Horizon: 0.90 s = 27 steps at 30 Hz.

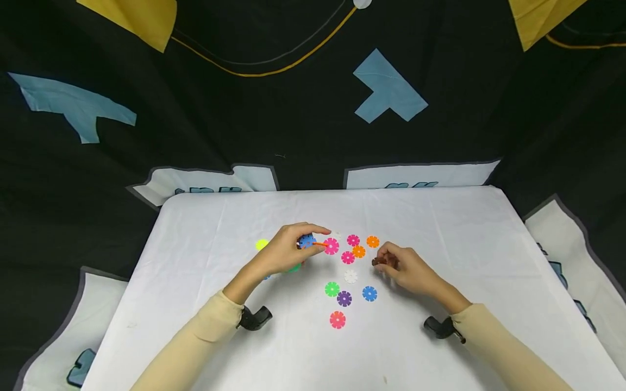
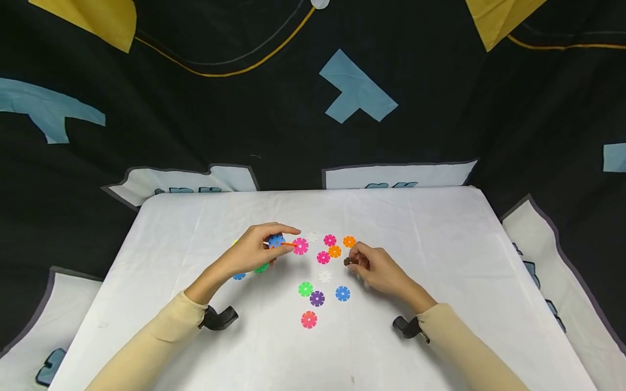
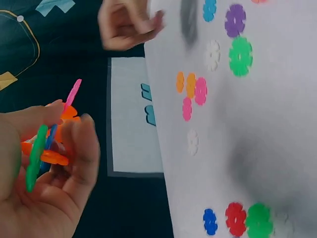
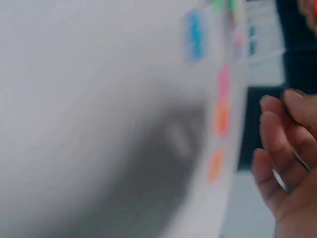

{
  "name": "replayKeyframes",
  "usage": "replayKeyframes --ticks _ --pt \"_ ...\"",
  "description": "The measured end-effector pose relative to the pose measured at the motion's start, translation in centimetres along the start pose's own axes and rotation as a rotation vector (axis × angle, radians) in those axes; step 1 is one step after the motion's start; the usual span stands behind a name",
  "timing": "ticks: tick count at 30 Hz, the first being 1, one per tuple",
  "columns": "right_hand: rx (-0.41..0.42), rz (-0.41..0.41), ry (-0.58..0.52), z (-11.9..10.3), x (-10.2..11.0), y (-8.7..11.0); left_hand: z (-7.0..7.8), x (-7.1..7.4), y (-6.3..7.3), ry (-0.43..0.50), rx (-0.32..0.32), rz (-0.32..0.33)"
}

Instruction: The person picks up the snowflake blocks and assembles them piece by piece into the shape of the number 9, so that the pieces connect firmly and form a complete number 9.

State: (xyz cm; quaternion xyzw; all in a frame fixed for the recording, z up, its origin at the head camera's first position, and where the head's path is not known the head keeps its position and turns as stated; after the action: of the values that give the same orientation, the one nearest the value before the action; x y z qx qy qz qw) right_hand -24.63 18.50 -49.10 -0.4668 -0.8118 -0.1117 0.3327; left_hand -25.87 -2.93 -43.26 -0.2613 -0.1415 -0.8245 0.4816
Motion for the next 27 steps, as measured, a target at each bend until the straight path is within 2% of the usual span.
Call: replayKeyframes --ticks 4,7,10,16,22,27 --pt "0.121 0.122 -0.039 -4.4 1.0 -1.5 -0.3 -0.2 0.0 0.145 0.049 0.000" --pt "0.207 0.165 -0.065 -7.1 1.1 -2.4 -0.2 -0.3 -0.1 0.194 0.051 0.018" --pt "0.254 0.178 -0.070 -8.6 0.8 -3.0 0.3 -0.7 -0.2 0.202 0.036 0.017" --pt "0.255 0.185 -0.028 -9.4 0.4 -3.5 0.8 -1.7 -0.1 0.162 0.016 -0.018" --pt "0.253 0.192 -0.016 -9.4 0.5 -3.7 1.3 -1.5 0.0 -0.004 -0.056 0.025" --pt "0.263 0.221 0.009 -9.5 0.7 -3.7 1.4 -1.5 -0.1 -0.040 -0.061 0.051"
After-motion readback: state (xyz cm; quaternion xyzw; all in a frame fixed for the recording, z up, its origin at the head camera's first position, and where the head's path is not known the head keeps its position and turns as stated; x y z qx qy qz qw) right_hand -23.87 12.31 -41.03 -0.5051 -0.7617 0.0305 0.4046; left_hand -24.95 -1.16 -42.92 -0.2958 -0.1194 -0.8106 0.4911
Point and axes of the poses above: each hand's wrist, its own y-axis away from the middle knuckle, its own x-axis out of the back of the hand, z = x × y, the point moved 10 cm from there along -y, towards the middle knuckle, and after that the axes turned 1 degree about -y, right-handed, at the moved point
